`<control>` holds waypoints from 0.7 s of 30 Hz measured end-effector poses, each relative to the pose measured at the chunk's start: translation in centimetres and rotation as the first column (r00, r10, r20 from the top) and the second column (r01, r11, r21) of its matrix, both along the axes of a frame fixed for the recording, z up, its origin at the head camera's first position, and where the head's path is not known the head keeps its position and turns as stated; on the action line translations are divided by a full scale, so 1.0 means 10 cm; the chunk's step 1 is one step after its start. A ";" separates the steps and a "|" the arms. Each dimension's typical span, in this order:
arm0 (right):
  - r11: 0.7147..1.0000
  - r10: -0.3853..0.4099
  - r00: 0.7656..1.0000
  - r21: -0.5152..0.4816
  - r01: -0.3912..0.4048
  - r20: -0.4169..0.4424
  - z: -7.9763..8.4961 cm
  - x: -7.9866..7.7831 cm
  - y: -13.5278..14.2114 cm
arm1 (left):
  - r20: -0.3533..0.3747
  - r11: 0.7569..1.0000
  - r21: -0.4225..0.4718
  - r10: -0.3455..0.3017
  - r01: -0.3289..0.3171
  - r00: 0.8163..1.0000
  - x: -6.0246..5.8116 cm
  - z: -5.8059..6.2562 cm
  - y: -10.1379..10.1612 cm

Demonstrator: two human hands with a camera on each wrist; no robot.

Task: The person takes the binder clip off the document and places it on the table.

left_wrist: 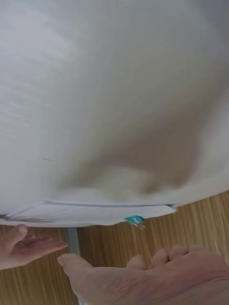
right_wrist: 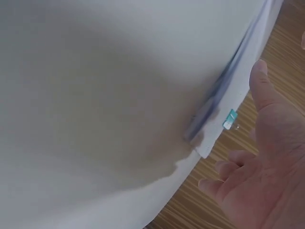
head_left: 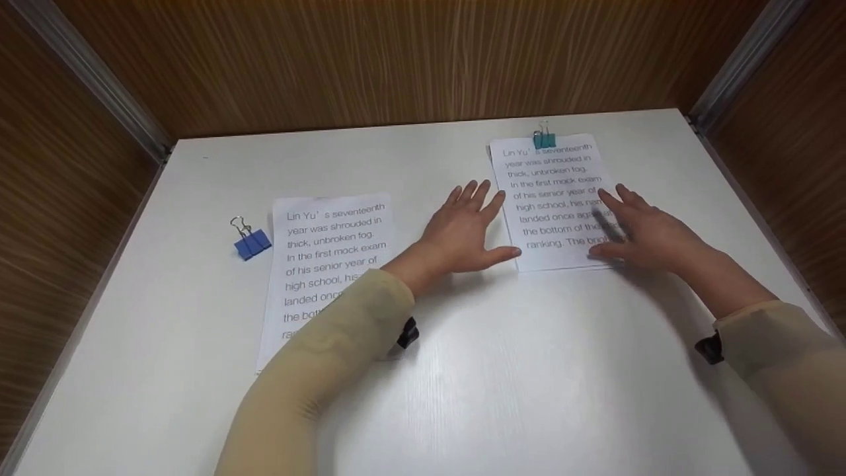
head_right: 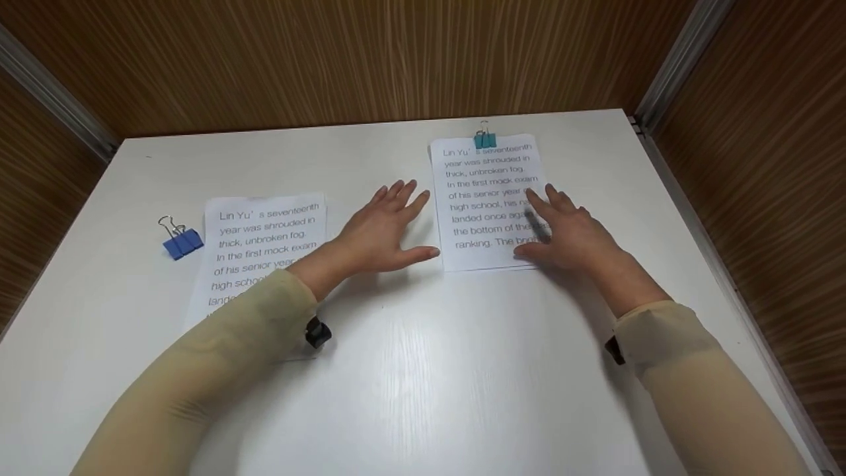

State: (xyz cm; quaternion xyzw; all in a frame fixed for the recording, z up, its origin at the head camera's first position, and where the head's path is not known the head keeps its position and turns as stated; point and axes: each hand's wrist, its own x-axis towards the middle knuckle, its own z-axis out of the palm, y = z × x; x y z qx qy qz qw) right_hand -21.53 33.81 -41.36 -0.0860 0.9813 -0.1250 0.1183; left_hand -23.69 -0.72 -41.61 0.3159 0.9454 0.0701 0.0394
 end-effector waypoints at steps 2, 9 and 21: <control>1.000 0.002 1.000 0.010 -0.002 0.004 -0.02 -0.01 0.02 | 0.006 1.000 -0.009 -0.007 0.007 1.000 0.00 -0.04 0.10; 0.998 0.016 1.000 0.057 -0.016 0.005 -0.07 -0.01 0.09 | 0.021 0.999 -0.032 -0.018 0.018 1.000 0.00 -0.13 0.33; 0.996 0.067 0.991 0.051 -0.073 0.116 -0.11 -0.07 0.07 | 0.097 0.998 -0.057 -0.035 0.040 0.995 0.03 -0.29 0.52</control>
